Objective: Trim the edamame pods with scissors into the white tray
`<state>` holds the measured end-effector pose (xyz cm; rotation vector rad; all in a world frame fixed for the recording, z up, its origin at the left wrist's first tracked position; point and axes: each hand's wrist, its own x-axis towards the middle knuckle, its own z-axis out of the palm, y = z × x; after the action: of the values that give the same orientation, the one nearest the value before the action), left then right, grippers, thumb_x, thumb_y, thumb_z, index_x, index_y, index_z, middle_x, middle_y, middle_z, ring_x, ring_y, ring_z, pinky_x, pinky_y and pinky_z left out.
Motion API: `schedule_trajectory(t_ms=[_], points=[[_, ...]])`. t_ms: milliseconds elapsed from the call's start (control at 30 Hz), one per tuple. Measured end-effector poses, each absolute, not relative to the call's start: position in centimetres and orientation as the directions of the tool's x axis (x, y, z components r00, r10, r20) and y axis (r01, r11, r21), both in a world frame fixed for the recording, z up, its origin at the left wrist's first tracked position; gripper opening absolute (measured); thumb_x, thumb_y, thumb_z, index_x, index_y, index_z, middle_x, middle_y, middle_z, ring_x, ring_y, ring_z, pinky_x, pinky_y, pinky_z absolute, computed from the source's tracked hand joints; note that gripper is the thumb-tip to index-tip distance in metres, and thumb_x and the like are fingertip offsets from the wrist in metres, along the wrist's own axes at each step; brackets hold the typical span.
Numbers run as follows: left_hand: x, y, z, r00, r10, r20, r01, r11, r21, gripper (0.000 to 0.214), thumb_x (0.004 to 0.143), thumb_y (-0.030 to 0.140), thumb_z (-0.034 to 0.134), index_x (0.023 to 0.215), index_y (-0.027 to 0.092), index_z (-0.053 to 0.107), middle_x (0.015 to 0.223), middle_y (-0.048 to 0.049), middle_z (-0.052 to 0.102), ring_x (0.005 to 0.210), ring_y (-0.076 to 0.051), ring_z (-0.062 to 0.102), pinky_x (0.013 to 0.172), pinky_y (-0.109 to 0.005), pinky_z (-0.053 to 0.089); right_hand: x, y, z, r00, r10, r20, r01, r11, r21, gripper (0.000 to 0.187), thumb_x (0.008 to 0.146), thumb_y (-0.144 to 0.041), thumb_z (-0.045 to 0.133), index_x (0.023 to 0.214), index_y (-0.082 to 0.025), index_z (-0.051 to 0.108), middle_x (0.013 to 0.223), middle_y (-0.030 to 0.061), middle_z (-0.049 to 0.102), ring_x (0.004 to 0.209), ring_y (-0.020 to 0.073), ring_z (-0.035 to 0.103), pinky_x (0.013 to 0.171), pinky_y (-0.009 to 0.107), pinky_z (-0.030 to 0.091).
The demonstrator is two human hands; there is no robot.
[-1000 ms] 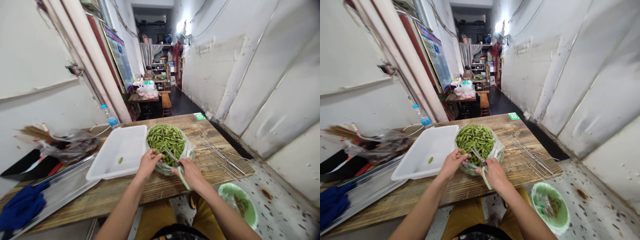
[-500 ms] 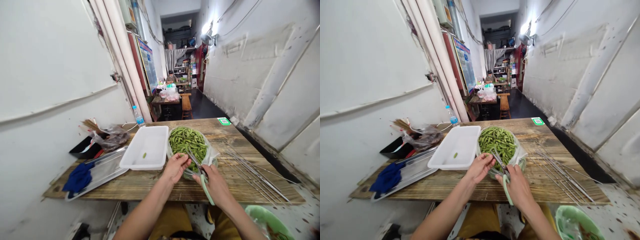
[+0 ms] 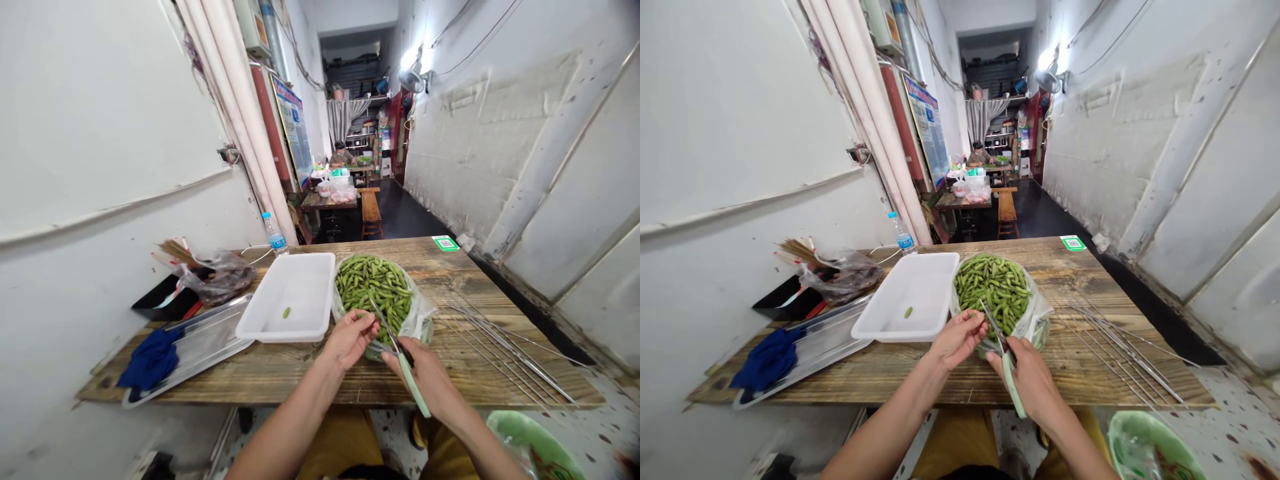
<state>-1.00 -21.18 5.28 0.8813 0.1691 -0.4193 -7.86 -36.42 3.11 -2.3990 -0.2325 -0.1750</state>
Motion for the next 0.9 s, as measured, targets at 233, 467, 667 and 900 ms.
schedule_trajectory(t_ms=[233,467,667,900], points=[[-1.0,-20.9,4.4,0.926,-0.199,-0.320,0.377,0.484,0.790,0.023,0.065,0.012,0.076,0.067,0.012,0.053,0.059,-0.0006,0.059,0.054,-0.006,0.056,0.053,-0.014,0.046,-7.4,-36.2,3.1,0.984,0.140,0.110,0.178,-0.794,-0.582,0.038,0.090,-0.048,0.040,0.083,-0.017,0.061,0.080,0.0089,0.064,0.074,0.0218,0.060,0.069,0.030,0.042],[0.9,-17.0,3.5,0.969,0.202,0.142,-0.120,-0.118,0.986,0.014,0.078,0.025,0.057,0.088,0.015,0.057,0.073,-0.0019,0.061,0.064,-0.013,0.059,0.059,-0.024,0.049,-7.4,-36.7,2.7,0.989,0.139,0.045,0.143,-0.862,-0.487,0.037,0.088,-0.050,0.045,0.089,-0.017,0.063,0.086,0.0108,0.065,0.084,0.0255,0.062,0.075,0.031,0.043],[3.8,-10.3,4.1,0.896,0.183,0.405,-0.122,-0.775,0.620,0.037,0.079,0.011,0.049,0.115,0.011,0.057,0.119,-0.0152,0.060,0.112,-0.024,0.055,0.100,-0.040,0.040,-8.0,-37.7,2.3,0.995,0.091,0.039,0.099,-0.872,-0.479,0.044,0.088,-0.051,0.043,0.107,-0.015,0.058,0.102,0.0144,0.061,0.090,0.0276,0.062,0.079,0.035,0.044],[3.9,-9.6,3.9,0.892,0.205,0.404,-0.130,-0.739,0.661,0.028,0.084,0.019,0.050,0.107,0.011,0.064,0.108,-0.0124,0.067,0.096,-0.021,0.063,0.092,-0.037,0.047,-7.2,-38.6,2.0,0.996,0.014,0.091,0.055,-0.886,-0.460,0.050,0.086,-0.057,0.040,0.109,-0.016,0.058,0.100,0.0137,0.061,0.087,0.0277,0.063,0.076,0.035,0.046]])
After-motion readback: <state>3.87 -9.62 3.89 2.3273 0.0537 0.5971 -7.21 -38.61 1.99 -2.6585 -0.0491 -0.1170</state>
